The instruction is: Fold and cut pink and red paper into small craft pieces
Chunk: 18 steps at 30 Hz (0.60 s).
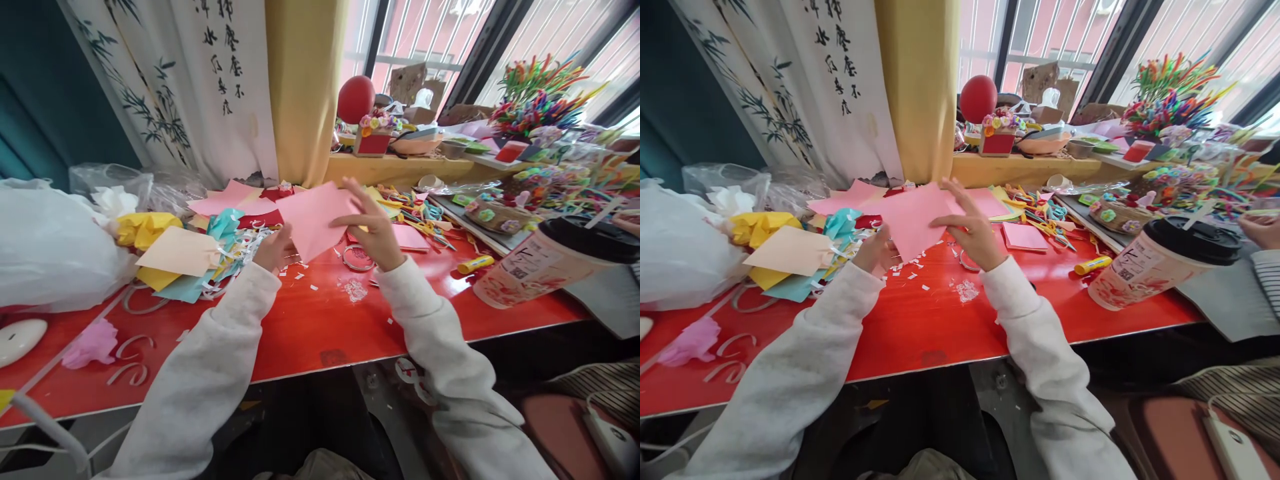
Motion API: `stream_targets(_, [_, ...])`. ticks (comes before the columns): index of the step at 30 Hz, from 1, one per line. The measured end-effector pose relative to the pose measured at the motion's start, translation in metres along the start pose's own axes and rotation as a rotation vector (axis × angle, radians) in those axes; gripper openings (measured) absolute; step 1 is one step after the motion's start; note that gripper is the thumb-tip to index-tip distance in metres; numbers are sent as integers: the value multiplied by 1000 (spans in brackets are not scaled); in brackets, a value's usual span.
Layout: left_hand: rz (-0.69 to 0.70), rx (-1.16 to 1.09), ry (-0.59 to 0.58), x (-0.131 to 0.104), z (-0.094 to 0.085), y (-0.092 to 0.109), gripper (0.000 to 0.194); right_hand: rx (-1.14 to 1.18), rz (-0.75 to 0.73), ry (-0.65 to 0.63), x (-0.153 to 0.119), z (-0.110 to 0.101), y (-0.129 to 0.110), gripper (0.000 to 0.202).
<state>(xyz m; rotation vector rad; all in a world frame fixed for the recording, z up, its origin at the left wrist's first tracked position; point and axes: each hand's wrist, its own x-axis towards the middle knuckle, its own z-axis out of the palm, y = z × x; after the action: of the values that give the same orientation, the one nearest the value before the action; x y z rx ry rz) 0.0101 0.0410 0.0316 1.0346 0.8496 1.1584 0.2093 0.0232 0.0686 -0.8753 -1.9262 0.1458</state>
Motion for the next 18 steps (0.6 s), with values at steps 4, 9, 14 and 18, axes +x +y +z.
stream_targets(4, [108,1,139,3,-5,-6,43,319,206,-20,-10,32,14,24])
stream_targets(9, [221,209,224,5,-10,-12,35,852,796,-30,-15,41,25,37])
stream_targets(14, [296,346,285,-4,-2,-3,38,911,799,-131,-20,48,21,21])
stream_targets(18, [225,76,60,-11,9,6,53,914,787,-41,-25,57,11,20])
